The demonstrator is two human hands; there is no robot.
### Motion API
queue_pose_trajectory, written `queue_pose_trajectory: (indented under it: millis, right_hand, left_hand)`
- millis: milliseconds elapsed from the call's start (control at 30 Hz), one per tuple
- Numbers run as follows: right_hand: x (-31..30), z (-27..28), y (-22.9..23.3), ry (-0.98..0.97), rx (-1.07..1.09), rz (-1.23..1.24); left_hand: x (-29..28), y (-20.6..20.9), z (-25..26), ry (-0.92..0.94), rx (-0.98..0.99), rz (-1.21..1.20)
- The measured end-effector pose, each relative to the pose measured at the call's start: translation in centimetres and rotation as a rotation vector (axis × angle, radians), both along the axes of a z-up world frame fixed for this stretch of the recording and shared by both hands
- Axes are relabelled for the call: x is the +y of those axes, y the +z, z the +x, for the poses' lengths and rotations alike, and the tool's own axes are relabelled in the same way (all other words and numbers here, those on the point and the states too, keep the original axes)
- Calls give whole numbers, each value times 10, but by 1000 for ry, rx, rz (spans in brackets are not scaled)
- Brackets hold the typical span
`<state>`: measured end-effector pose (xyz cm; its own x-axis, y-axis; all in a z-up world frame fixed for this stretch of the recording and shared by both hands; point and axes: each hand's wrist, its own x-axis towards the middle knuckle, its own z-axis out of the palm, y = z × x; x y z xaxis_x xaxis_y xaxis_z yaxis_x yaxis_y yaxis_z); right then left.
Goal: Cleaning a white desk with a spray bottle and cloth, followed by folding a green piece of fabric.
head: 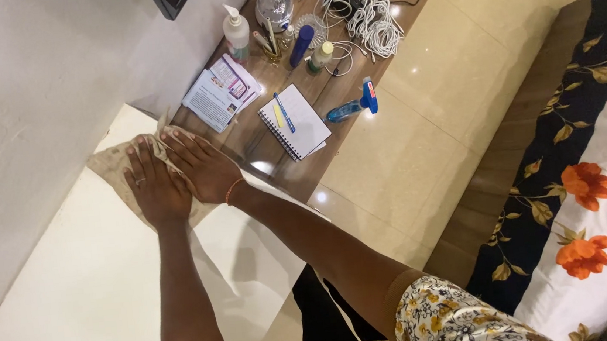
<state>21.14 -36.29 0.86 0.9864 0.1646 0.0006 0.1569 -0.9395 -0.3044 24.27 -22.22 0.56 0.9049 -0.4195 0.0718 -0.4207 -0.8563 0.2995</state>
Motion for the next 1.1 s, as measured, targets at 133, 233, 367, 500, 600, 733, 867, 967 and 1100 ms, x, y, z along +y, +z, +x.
queue_pose_trajectory:
  millis: [133, 233, 367, 500, 600, 733, 867, 967, 1100]
  right_hand:
    - [-9, -38, 8, 23, -1, -44]
    - [-18, -67, 9, 44, 23, -88]
    - [-31, -101, 4, 25, 28, -66]
    - [-47, -143, 15, 11, 110, -36]
    - [-52, -167, 7, -31, 79, 2]
    - [-41, -213, 1, -55, 50, -39]
    - [-22, -245, 4, -23, 75, -122]
    - [4, -268, 12, 25, 133, -80]
    - [15, -256, -23, 126, 162, -21]
  left_hand:
    - [-2, 5, -42, 10, 25, 22]
    - [-5, -1, -72, 31, 53, 32]
    - [-14, 4, -111, 37, 40, 46]
    - [-27, 8, -156, 69, 38, 16]
    - [-32, 6, -187, 66, 1, 0]
    - [-20, 4, -225, 45, 8, -20]
    - [-7, 17, -244, 10, 33, -67]
    - [17, 8, -258, -4, 2, -65]
    - [21, 6, -256, -9, -28, -93]
